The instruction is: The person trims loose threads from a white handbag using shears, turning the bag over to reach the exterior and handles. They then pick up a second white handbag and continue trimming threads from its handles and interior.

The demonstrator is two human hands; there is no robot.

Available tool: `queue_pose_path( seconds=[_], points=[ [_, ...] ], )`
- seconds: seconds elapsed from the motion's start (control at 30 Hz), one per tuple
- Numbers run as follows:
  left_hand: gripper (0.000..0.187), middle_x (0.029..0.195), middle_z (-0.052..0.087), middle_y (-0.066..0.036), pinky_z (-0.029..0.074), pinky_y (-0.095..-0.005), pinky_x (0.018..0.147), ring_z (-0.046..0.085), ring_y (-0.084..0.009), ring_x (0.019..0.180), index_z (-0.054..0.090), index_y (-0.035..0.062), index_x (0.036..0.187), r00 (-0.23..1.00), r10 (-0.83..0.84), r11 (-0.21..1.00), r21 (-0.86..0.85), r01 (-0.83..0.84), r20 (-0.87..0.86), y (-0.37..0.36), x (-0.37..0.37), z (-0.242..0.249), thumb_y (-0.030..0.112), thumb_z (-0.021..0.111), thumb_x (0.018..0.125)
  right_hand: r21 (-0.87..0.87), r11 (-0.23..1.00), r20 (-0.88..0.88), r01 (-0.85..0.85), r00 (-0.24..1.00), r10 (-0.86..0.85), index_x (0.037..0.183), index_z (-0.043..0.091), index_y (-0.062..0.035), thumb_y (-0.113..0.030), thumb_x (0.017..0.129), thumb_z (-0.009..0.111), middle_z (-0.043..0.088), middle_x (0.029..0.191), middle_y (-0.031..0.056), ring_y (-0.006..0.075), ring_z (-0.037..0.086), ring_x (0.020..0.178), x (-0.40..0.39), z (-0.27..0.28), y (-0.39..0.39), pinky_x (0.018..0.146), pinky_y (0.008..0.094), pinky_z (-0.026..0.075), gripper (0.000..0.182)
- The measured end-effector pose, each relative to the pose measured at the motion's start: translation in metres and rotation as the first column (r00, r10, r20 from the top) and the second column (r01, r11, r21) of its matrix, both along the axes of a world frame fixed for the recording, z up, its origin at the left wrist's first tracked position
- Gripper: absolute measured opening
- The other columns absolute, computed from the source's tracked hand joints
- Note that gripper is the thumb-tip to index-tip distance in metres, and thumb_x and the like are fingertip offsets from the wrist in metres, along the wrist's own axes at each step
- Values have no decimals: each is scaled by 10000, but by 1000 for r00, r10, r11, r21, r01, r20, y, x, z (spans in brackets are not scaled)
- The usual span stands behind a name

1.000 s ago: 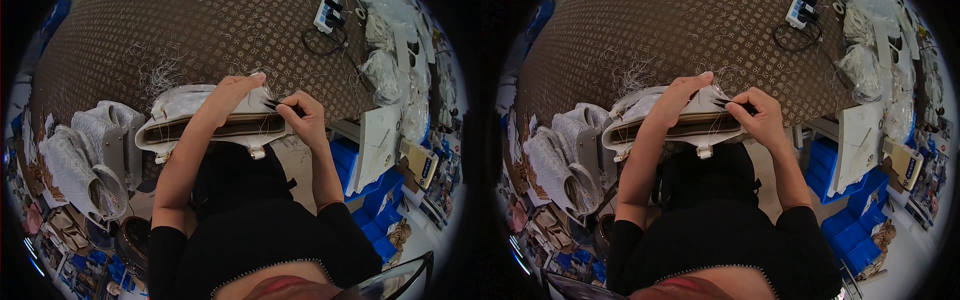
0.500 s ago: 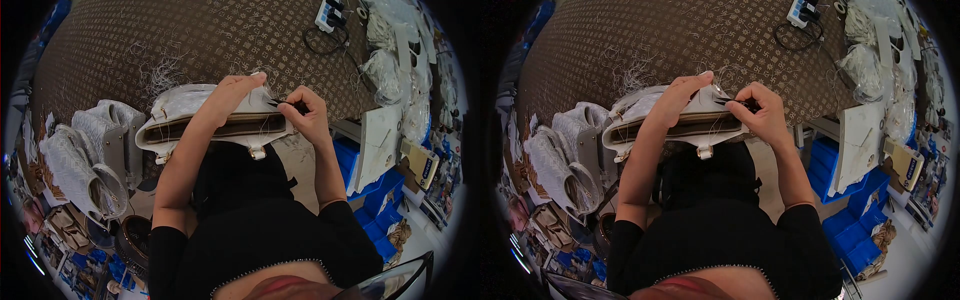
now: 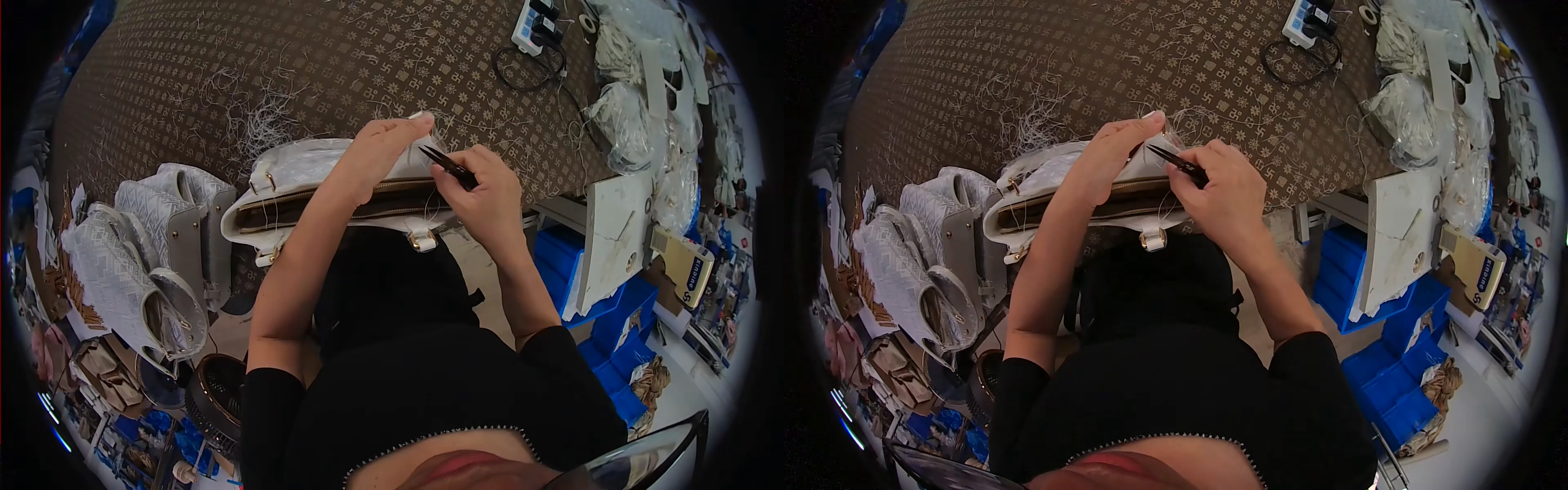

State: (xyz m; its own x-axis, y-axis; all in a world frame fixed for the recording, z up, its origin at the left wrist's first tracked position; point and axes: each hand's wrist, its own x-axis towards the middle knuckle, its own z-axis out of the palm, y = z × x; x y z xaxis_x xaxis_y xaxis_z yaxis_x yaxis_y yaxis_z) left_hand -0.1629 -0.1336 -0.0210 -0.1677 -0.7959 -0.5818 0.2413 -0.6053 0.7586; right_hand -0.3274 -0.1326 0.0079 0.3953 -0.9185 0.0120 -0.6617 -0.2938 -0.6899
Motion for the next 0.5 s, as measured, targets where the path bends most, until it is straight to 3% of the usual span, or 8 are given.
queue_pose_path(
  seconds=[0.1,0.17,0.27,0.3,0.37,0.5],
  points=[
    [460,877,587,-53,369,-249,788,486,-99,852,628,-26,944,997,59,998,-14,-58,55,2,-3,-1,415,556,833,-33,996,-46,86,995,-87,793,624,-37,-167,743,651,530,669,53,172,511,590,8,0,5,542,267,383,141],
    [395,686,495,25,330,-219,610,414,-49,672,620,2,812,989,148,988,-44,-147,25,5,-5,-5,381,520,868,-132,978,-15,160,986,-163,778,623,-77,-185,720,656,541,664,35,206,540,609,13,-7,7,537,310,418,127],
    [310,660,503,63,288,-187,511,379,-22,575,617,64,794,953,295,945,-126,-301,-63,8,-14,-13,326,484,892,-63,973,31,222,975,-221,780,624,-70,-180,719,661,557,678,39,203,549,618,18,-8,6,550,302,425,131],
    [310,660,503,63,288,-187,511,379,-22,575,617,64,794,952,298,944,-126,-304,-66,8,-13,-10,326,484,892,-64,974,29,219,976,-218,780,624,-70,-180,719,661,557,678,39,203,549,618,19,-9,6,550,302,425,131],
    [326,654,484,55,293,-208,516,376,-34,585,585,74,752,937,321,944,-36,-328,-138,9,-10,-3,332,457,904,16,971,104,238,966,-238,819,624,-18,-153,754,661,549,671,28,86,499,577,18,-10,5,532,227,383,154],
    [358,632,448,58,284,-215,514,361,-33,580,548,85,700,960,255,959,-92,-267,-118,8,-8,-14,356,443,909,38,965,131,259,956,-262,816,622,-9,-122,756,655,544,663,13,51,476,590,18,-12,8,533,208,376,133]
  ],
)
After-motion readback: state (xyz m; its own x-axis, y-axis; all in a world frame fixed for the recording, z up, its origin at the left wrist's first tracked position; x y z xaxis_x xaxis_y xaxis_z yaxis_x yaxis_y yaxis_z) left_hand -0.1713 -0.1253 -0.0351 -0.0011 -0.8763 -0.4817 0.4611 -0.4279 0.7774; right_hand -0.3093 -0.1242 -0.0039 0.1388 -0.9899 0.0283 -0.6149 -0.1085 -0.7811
